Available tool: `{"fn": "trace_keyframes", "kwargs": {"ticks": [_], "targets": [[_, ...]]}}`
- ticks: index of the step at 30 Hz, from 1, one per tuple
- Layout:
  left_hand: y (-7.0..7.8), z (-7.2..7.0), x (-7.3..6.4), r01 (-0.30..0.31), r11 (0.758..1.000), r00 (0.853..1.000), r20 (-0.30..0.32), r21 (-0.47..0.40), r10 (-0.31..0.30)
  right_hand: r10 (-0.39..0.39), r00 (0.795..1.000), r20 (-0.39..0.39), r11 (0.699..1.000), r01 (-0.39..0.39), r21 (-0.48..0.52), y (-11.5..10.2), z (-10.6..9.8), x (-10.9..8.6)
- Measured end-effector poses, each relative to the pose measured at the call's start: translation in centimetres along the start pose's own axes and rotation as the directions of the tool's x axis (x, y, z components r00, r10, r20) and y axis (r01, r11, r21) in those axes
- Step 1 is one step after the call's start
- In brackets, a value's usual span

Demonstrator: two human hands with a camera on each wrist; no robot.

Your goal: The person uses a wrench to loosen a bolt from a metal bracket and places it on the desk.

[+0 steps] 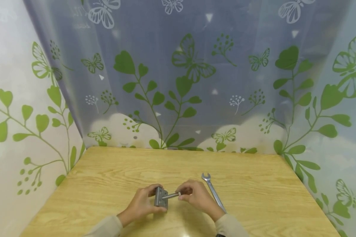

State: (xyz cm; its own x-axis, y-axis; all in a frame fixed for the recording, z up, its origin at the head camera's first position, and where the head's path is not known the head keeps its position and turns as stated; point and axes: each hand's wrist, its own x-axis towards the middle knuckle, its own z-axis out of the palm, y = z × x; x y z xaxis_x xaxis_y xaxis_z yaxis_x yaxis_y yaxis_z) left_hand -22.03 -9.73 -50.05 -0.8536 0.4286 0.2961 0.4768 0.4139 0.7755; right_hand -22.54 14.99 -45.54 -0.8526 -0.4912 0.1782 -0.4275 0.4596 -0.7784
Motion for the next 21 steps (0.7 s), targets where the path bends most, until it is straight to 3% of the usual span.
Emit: {"fn": "trace_keyframes", "kwargs": {"ticks": [8,14,21], "targets": [[-0.08,-0.12,-0.02,0.008,1.000,1.000,0.001,-0.023,-0.008,0.009,1.000,0.017,1.000,-0.009,0.004,-0.06,0.07,0.11],[-0.08,-0.24,-0.10,0.003,1.000,1.000,-0.001,-0.003,-0.003,0.117,0.987,0.114,0.991,-0.124,0.057,0.11,0.07,0.20],[0.08,-0.26,0.00,-0.011,0.999,1.000,-0.014,0.042,0.011,0.228,0.956,0.186,0.951,-0.260,0.168,-0.04,0.04,0.18]]}}
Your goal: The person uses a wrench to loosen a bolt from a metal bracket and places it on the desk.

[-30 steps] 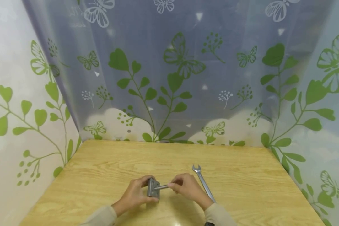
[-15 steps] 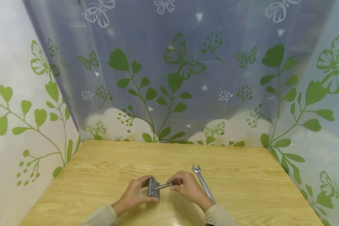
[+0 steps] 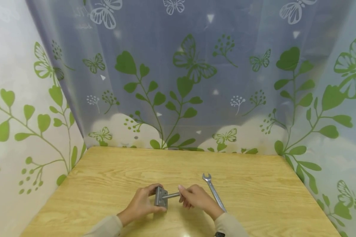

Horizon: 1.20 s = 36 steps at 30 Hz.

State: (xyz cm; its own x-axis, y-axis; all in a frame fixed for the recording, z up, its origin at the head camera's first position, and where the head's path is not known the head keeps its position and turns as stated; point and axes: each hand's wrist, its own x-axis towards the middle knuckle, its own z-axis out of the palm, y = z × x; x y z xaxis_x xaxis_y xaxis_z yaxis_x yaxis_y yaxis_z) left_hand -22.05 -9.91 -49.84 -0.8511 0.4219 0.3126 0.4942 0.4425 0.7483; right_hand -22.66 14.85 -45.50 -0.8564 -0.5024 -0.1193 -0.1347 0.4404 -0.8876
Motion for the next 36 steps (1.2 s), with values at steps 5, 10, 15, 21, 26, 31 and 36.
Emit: {"fn": "trace_keyframes", "kwargs": {"ticks": [5,10,15,21,26,31,36], "targets": [[0.1,0.0,0.1,-0.013,1.000,1.000,0.002,0.006,0.013,-0.031,1.000,0.002,1.000,0.031,0.005,-0.4,-0.1,-0.1],[0.1,0.0,0.2,-0.003,1.000,1.000,0.007,-0.009,0.003,-0.117,0.992,-0.049,0.988,0.111,-0.107,-0.3,-0.4,0.0],[-0.1,0.0,0.3,0.006,0.999,1.000,0.017,-0.036,-0.005,-0.200,0.974,-0.104,0.961,0.174,-0.213,0.0,-0.4,0.1],[-0.2,-0.1,0.2,0.026,0.996,0.998,0.054,-0.084,-0.021,-0.280,0.950,-0.138,0.937,0.239,-0.254,0.3,-0.1,0.0],[-0.3,-0.2,0.2,0.066,0.989,0.994,0.096,-0.130,-0.054,-0.333,0.931,-0.147,0.918,0.285,-0.276,0.5,0.0,-0.2],[-0.3,-0.3,0.2,0.073,0.990,0.993,0.103,-0.123,-0.060,-0.318,0.939,-0.128,0.925,0.278,-0.261,0.6,0.0,-0.3],[-0.4,-0.2,0.0,0.053,0.996,0.996,0.080,-0.079,-0.046,-0.197,0.977,-0.082,0.970,0.182,-0.164,0.6,-0.2,-0.3]]}}
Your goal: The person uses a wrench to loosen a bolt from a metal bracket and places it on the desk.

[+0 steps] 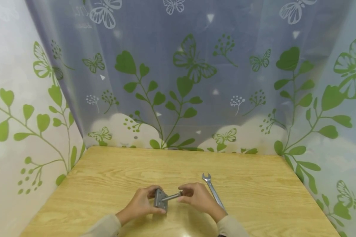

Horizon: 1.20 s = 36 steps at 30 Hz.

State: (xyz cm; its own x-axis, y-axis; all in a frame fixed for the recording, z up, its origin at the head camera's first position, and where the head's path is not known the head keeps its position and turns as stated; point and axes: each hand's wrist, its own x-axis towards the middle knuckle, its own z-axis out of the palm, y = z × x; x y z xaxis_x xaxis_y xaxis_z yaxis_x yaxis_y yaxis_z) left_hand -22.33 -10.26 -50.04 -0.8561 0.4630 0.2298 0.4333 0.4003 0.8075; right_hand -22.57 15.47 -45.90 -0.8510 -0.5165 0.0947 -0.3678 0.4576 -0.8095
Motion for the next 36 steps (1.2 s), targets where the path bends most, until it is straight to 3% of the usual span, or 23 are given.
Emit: {"fn": "trace_keyframes", "kwargs": {"ticks": [5,9,14,19,22,26,30,33,36], "targets": [[0.1,0.2,0.0,-0.010,0.999,1.000,-0.010,0.051,0.011,0.134,0.988,0.075,0.978,-0.144,0.148,-0.1,0.2,0.1],[0.3,0.3,0.0,-0.010,0.997,1.000,-0.014,0.074,0.011,0.161,0.983,0.092,0.973,-0.174,0.151,-0.2,0.5,0.0],[0.3,0.2,0.0,-0.020,0.999,1.000,-0.011,0.044,0.021,0.116,0.991,0.073,0.990,-0.121,0.068,-0.4,0.3,-0.1],[-0.1,-0.4,-0.1,0.049,0.999,0.999,-0.014,-0.017,-0.049,0.040,0.999,0.002,0.997,-0.040,-0.068,0.2,-0.5,-0.6],[-0.4,-0.8,-0.2,0.091,0.996,0.995,-0.027,0.015,-0.091,0.062,0.995,-0.082,0.993,-0.071,-0.100,1.1,-0.9,-0.9],[-0.7,-1.0,-0.1,0.131,0.990,0.991,-0.036,0.058,-0.129,0.149,0.969,-0.196,0.981,-0.169,-0.090,2.6,-0.8,-1.1],[-1.0,-1.1,0.3,0.152,0.986,0.988,-0.044,0.064,-0.150,0.230,0.923,-0.309,0.962,-0.264,-0.072,3.9,-0.3,-1.2],[-1.3,-1.2,0.6,0.168,0.983,0.985,-0.049,0.071,-0.164,0.259,0.893,-0.369,0.952,-0.300,-0.058,4.7,0.0,-1.2],[-1.7,-1.3,0.9,0.180,0.981,0.983,-0.043,0.073,-0.177,0.263,0.882,-0.391,0.950,-0.307,-0.054,5.3,0.1,-1.1]]}}
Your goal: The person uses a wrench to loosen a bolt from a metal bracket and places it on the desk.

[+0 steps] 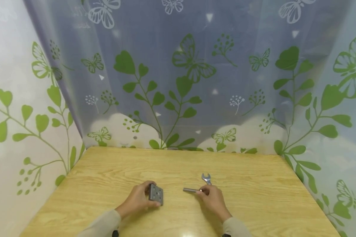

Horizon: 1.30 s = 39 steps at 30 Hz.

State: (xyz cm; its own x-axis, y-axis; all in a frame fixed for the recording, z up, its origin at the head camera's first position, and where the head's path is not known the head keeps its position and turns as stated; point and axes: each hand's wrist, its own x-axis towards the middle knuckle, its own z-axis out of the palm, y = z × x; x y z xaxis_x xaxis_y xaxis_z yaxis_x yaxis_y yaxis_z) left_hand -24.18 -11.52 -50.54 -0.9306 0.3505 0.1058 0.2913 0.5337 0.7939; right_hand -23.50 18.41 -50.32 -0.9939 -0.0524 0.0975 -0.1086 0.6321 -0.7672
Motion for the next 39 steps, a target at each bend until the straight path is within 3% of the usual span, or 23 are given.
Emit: {"fn": "trace_keyframes", "kwargs": {"ticks": [5,15,26,39], "targets": [[-0.5,-0.1,0.6,0.001,0.999,1.000,0.004,0.045,-0.001,-0.004,1.000,0.010,1.000,0.004,0.010,0.6,0.1,0.3],[-0.5,0.5,1.6,-0.018,0.988,1.000,-0.005,0.152,0.019,-0.011,1.000,0.016,0.998,0.012,-0.069,1.0,0.2,0.0],[-0.6,0.9,2.0,-0.037,0.977,0.999,-0.028,0.212,0.044,-0.019,1.000,0.011,0.998,0.019,-0.060,1.2,0.3,0.1],[-0.4,1.0,2.2,-0.037,0.966,0.999,-0.019,0.254,0.043,-0.015,0.997,0.080,1.000,0.017,-0.025,0.6,-0.6,-0.3]]}}
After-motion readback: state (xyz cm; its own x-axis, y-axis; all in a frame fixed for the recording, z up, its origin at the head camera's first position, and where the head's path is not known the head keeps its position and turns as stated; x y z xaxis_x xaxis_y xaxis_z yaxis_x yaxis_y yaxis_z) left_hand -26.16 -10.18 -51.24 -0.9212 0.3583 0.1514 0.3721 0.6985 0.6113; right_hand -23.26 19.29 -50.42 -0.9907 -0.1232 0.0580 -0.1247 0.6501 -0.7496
